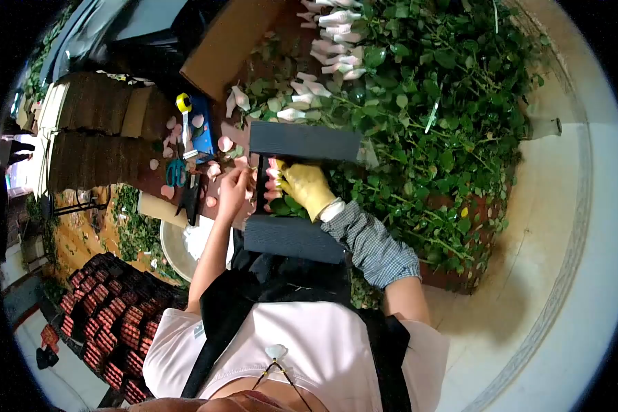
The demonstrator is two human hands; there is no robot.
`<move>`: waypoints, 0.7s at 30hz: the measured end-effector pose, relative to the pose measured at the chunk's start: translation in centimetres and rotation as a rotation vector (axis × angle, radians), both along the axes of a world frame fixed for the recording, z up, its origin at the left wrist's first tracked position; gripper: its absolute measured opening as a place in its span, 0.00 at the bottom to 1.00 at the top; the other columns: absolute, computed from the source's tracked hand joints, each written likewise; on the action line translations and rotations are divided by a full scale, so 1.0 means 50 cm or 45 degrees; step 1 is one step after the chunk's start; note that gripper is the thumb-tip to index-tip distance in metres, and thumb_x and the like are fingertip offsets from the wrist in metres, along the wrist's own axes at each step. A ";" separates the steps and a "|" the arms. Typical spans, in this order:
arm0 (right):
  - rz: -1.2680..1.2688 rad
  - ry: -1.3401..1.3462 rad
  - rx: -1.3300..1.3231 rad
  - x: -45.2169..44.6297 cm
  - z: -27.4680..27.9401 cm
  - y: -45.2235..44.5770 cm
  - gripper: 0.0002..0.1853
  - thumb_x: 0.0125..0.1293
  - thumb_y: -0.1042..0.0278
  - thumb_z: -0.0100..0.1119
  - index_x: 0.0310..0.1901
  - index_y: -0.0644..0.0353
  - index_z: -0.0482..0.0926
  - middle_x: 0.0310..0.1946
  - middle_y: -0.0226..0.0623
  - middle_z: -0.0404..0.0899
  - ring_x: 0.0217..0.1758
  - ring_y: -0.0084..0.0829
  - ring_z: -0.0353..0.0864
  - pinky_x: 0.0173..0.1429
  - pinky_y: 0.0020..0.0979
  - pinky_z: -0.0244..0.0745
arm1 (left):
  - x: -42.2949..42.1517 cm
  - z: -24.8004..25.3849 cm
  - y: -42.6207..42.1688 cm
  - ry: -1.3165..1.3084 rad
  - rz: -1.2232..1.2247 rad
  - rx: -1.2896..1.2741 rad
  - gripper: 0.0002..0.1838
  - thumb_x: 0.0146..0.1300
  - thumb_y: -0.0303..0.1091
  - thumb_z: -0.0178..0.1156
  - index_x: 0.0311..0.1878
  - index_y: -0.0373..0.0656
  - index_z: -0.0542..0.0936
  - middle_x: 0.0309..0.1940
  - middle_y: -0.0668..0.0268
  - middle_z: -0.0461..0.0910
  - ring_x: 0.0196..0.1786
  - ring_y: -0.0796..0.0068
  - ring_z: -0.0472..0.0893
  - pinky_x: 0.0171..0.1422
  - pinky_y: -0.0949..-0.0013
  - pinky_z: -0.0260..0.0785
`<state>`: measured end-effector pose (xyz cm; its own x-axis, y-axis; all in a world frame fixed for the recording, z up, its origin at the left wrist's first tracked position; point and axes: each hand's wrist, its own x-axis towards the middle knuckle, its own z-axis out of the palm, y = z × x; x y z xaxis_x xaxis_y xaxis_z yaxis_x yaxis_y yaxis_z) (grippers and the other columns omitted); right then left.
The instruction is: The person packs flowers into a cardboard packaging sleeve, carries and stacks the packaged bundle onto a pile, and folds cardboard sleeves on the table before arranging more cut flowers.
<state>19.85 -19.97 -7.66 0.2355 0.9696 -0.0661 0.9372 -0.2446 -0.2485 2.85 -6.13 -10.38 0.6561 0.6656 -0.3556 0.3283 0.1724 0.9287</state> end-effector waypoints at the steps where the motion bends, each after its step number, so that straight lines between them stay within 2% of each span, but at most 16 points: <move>1: 0.035 0.052 -0.154 0.004 0.005 0.005 0.17 0.62 0.51 0.64 0.42 0.55 0.83 0.26 0.38 0.83 0.29 0.41 0.84 0.34 0.42 0.78 | 0.010 0.005 -0.002 0.062 -0.112 0.003 0.18 0.76 0.39 0.51 0.40 0.33 0.81 0.28 0.64 0.84 0.26 0.81 0.79 0.30 0.76 0.68; 2: 0.024 0.099 -0.042 0.010 0.022 0.014 0.16 0.60 0.54 0.66 0.40 0.58 0.82 0.27 0.41 0.82 0.31 0.45 0.83 0.35 0.44 0.78 | 0.027 0.019 -0.014 0.120 -0.324 -0.087 0.19 0.76 0.42 0.50 0.40 0.34 0.82 0.27 0.64 0.84 0.26 0.80 0.80 0.30 0.75 0.71; 3: 0.003 0.164 0.050 0.004 0.031 0.003 0.15 0.57 0.57 0.68 0.38 0.61 0.82 0.27 0.44 0.81 0.32 0.48 0.82 0.36 0.46 0.77 | 0.032 0.006 -0.018 0.004 -0.513 -0.293 0.20 0.77 0.43 0.50 0.41 0.34 0.82 0.28 0.64 0.84 0.26 0.78 0.81 0.30 0.73 0.74; 4: -0.018 0.183 0.020 0.004 0.032 0.007 0.14 0.57 0.58 0.68 0.38 0.60 0.82 0.27 0.44 0.81 0.32 0.49 0.82 0.37 0.47 0.77 | 0.047 0.031 -0.031 0.075 -0.577 -0.340 0.19 0.77 0.42 0.49 0.42 0.35 0.81 0.29 0.64 0.85 0.28 0.75 0.82 0.31 0.71 0.75; 5: -0.038 0.202 -0.013 0.004 0.028 0.008 0.13 0.57 0.59 0.67 0.38 0.60 0.82 0.28 0.45 0.81 0.32 0.50 0.81 0.37 0.48 0.76 | 0.049 0.058 -0.051 0.199 -0.561 -0.209 0.18 0.77 0.42 0.49 0.43 0.36 0.81 0.30 0.63 0.85 0.29 0.75 0.83 0.31 0.71 0.75; 6: -0.005 0.199 0.081 0.011 -0.013 -0.006 0.13 0.59 0.59 0.66 0.38 0.60 0.81 0.30 0.46 0.81 0.34 0.50 0.82 0.37 0.48 0.76 | 0.050 0.027 -0.047 0.170 -0.631 -0.222 0.19 0.77 0.42 0.49 0.43 0.36 0.81 0.31 0.63 0.85 0.31 0.74 0.83 0.32 0.70 0.75; 7: -0.017 0.314 0.049 0.017 0.000 -0.008 0.17 0.60 0.58 0.65 0.46 0.59 0.81 0.33 0.47 0.82 0.38 0.51 0.82 0.41 0.49 0.77 | 0.054 0.017 -0.040 0.195 -0.756 -0.124 0.17 0.76 0.42 0.51 0.48 0.36 0.80 0.34 0.62 0.86 0.34 0.75 0.84 0.37 0.68 0.77; 9: -0.016 0.464 -0.024 0.027 0.029 -0.007 0.22 0.62 0.58 0.64 0.56 0.57 0.78 0.37 0.50 0.82 0.42 0.53 0.82 0.46 0.48 0.77 | 0.056 0.007 -0.041 0.204 -0.846 0.131 0.16 0.74 0.40 0.53 0.47 0.35 0.80 0.34 0.59 0.85 0.31 0.72 0.84 0.36 0.65 0.76; 10: 0.082 0.488 -0.220 0.033 0.084 0.009 0.27 0.63 0.60 0.63 0.64 0.55 0.73 0.42 0.52 0.82 0.45 0.53 0.81 0.51 0.46 0.77 | 0.055 -0.007 -0.044 0.158 -0.827 0.274 0.16 0.73 0.40 0.53 0.46 0.36 0.81 0.34 0.57 0.85 0.34 0.66 0.85 0.39 0.63 0.76; 11: 0.347 0.595 -0.156 0.042 0.156 0.032 0.26 0.64 0.64 0.61 0.64 0.56 0.73 0.47 0.52 0.82 0.47 0.53 0.81 0.54 0.44 0.77 | 0.052 -0.019 -0.048 0.116 -0.812 0.412 0.16 0.72 0.40 0.53 0.46 0.36 0.81 0.34 0.54 0.85 0.36 0.61 0.85 0.43 0.60 0.77; 12: 0.380 0.717 -0.095 0.036 0.227 0.062 0.27 0.64 0.68 0.61 0.65 0.57 0.72 0.50 0.51 0.81 0.51 0.51 0.82 0.55 0.43 0.77 | 0.052 0.022 -0.045 0.271 -0.838 0.240 0.16 0.71 0.41 0.53 0.48 0.37 0.82 0.36 0.53 0.85 0.40 0.57 0.85 0.46 0.59 0.76; 13: 0.517 0.830 0.127 0.033 0.303 0.097 0.26 0.65 0.69 0.60 0.65 0.59 0.72 0.53 0.50 0.81 0.53 0.49 0.82 0.56 0.41 0.77 | 0.048 -0.038 -0.050 0.037 -0.812 0.291 0.18 0.70 0.43 0.55 0.49 0.38 0.82 0.39 0.52 0.85 0.44 0.53 0.85 0.49 0.58 0.75; 14: 0.600 0.932 0.425 0.026 0.343 0.137 0.27 0.65 0.69 0.60 0.66 0.59 0.72 0.58 0.48 0.79 0.58 0.46 0.80 0.62 0.40 0.75 | 0.050 -0.046 -0.057 0.105 -0.801 0.289 0.18 0.69 0.44 0.56 0.50 0.39 0.82 0.40 0.51 0.85 0.44 0.52 0.84 0.50 0.57 0.75; 16: 0.572 0.391 0.844 0.039 0.425 0.235 0.29 0.64 0.61 0.63 0.66 0.58 0.72 0.63 0.46 0.75 0.66 0.45 0.73 0.71 0.43 0.66 | 0.056 -0.050 -0.058 0.178 -0.803 0.304 0.20 0.68 0.47 0.58 0.49 0.39 0.83 0.41 0.50 0.85 0.46 0.50 0.84 0.53 0.56 0.75; 19: 0.386 -0.389 1.027 0.066 0.508 0.418 0.42 0.62 0.51 0.66 0.73 0.57 0.61 0.68 0.44 0.70 0.72 0.46 0.65 0.76 0.42 0.60 | 0.054 -0.025 -0.055 0.170 -0.797 0.240 0.21 0.69 0.48 0.58 0.48 0.36 0.82 0.38 0.51 0.86 0.42 0.53 0.85 0.47 0.56 0.75; 21: 0.186 -0.704 0.872 0.096 0.500 0.536 0.46 0.63 0.45 0.64 0.75 0.59 0.56 0.70 0.45 0.67 0.74 0.44 0.63 0.78 0.40 0.56 | 0.056 -0.026 -0.052 0.163 -0.842 0.270 0.22 0.69 0.49 0.58 0.47 0.35 0.82 0.36 0.52 0.86 0.40 0.55 0.85 0.44 0.56 0.75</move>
<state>24.66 6.84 17.35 -0.0667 0.7777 0.6250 0.9767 -0.0772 0.2003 5.63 -8.72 -11.67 0.9087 0.2052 -0.3636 0.4106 -0.2818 0.8672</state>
